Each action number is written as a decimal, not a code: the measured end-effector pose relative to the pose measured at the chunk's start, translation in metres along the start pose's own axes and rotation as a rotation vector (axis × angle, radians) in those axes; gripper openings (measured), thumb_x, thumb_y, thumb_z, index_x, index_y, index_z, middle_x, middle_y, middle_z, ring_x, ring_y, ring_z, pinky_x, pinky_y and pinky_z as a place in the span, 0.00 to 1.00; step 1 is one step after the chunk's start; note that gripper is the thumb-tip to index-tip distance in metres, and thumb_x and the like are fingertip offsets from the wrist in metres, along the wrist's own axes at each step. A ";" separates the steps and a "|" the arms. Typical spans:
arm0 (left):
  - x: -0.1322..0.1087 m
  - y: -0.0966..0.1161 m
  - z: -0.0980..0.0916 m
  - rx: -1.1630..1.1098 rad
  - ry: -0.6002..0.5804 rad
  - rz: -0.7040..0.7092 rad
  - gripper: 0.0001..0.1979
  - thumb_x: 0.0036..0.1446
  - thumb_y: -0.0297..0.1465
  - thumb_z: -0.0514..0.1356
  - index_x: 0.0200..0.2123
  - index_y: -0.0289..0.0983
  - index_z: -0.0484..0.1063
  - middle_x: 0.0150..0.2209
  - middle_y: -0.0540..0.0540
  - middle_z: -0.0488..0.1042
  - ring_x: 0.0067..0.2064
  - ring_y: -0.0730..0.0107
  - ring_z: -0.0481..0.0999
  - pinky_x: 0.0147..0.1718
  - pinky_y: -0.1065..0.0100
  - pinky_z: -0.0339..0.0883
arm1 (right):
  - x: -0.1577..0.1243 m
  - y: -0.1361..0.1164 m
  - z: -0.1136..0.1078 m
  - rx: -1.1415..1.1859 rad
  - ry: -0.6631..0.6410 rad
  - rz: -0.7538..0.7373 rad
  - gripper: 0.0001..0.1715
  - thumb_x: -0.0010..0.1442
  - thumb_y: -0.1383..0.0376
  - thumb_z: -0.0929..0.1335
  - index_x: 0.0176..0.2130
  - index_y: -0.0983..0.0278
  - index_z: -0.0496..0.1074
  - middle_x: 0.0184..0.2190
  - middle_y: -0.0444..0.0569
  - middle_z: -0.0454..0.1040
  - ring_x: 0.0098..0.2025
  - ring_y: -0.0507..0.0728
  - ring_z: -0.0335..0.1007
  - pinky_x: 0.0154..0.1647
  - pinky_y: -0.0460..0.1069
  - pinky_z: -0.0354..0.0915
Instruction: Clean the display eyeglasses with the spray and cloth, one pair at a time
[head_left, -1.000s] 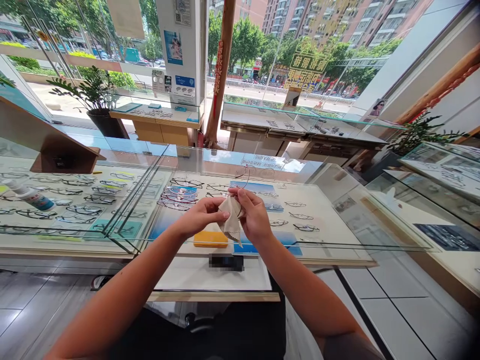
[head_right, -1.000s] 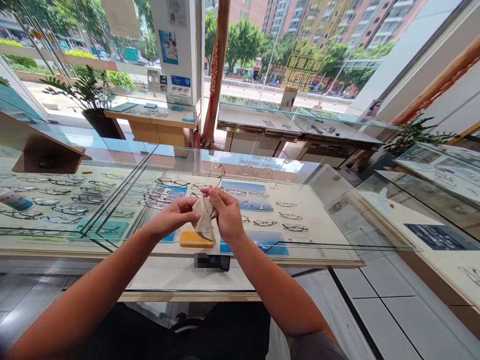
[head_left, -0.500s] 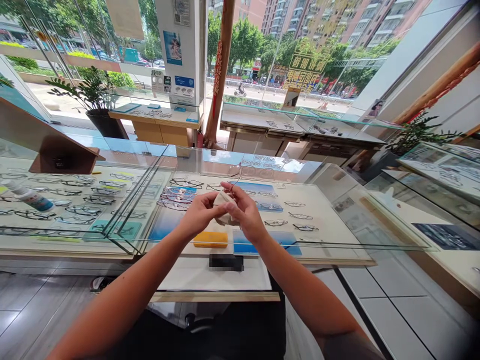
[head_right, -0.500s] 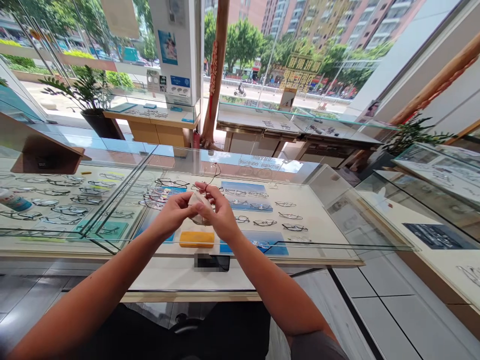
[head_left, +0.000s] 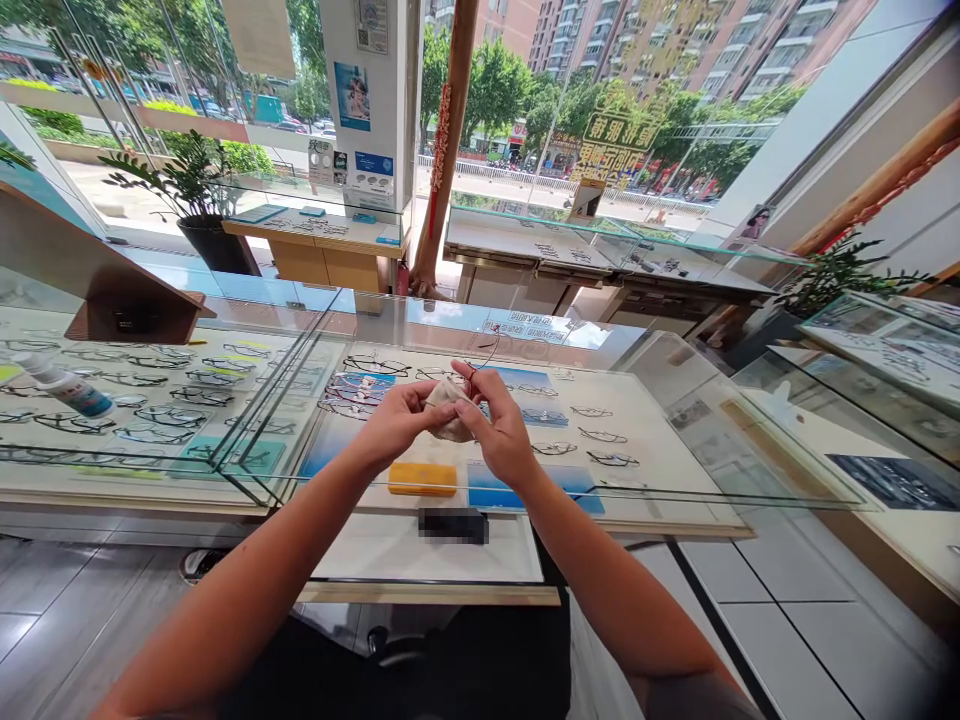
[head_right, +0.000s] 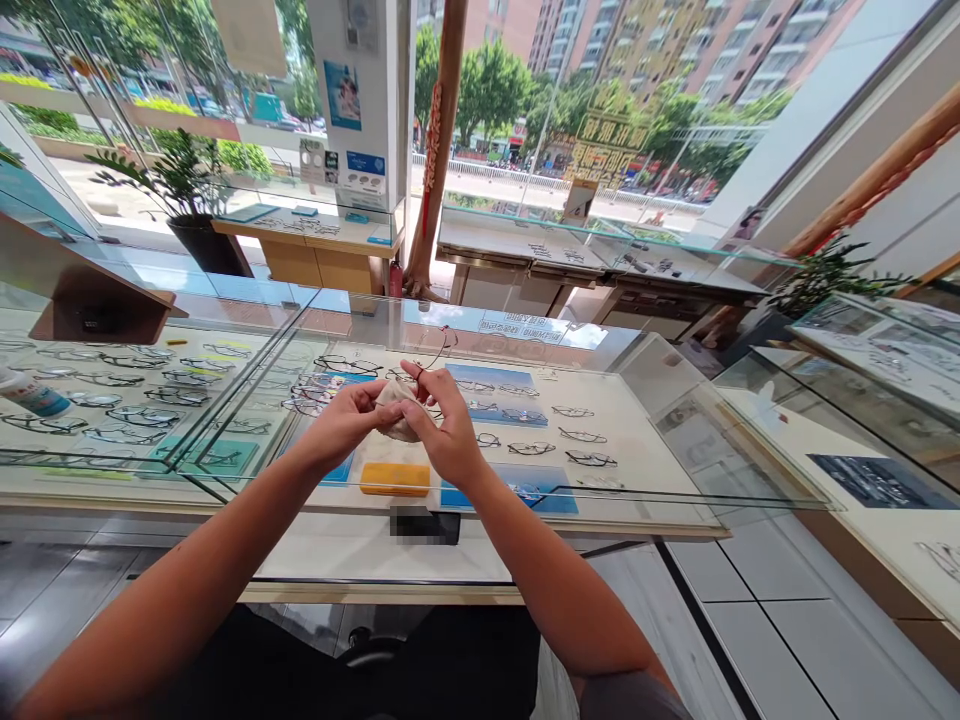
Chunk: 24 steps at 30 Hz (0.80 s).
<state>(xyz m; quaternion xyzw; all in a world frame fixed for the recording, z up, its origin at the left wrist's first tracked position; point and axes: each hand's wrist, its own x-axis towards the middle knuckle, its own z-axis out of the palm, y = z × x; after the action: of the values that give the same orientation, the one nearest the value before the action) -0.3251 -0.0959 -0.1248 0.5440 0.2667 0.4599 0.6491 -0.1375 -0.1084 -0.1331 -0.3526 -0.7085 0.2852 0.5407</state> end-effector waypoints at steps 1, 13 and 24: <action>0.000 0.000 -0.002 0.003 -0.015 -0.012 0.26 0.50 0.46 0.82 0.43 0.33 0.86 0.36 0.45 0.82 0.37 0.67 0.79 0.40 0.68 0.73 | 0.000 0.000 -0.001 0.000 0.000 0.013 0.29 0.72 0.56 0.70 0.69 0.55 0.78 0.42 0.46 0.71 0.46 0.58 0.68 0.58 0.57 0.70; 0.001 -0.005 -0.013 0.061 0.017 -0.079 0.27 0.54 0.50 0.79 0.46 0.35 0.85 0.40 0.44 0.83 0.43 0.63 0.78 0.46 0.66 0.70 | -0.001 0.004 0.002 0.140 -0.014 0.084 0.27 0.77 0.51 0.67 0.66 0.56 0.81 0.59 0.52 0.83 0.60 0.62 0.77 0.67 0.57 0.68; 0.001 -0.001 -0.011 0.070 -0.065 -0.069 0.25 0.49 0.47 0.82 0.38 0.32 0.84 0.34 0.45 0.79 0.36 0.68 0.75 0.39 0.67 0.68 | 0.000 0.002 0.004 0.122 0.032 0.055 0.25 0.77 0.47 0.66 0.54 0.57 0.86 0.46 0.51 0.80 0.51 0.61 0.75 0.61 0.57 0.69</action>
<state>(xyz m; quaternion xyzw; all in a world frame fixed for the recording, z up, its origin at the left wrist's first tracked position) -0.3338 -0.0896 -0.1281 0.5714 0.2799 0.4100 0.6535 -0.1410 -0.1071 -0.1355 -0.3429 -0.6712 0.3371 0.5642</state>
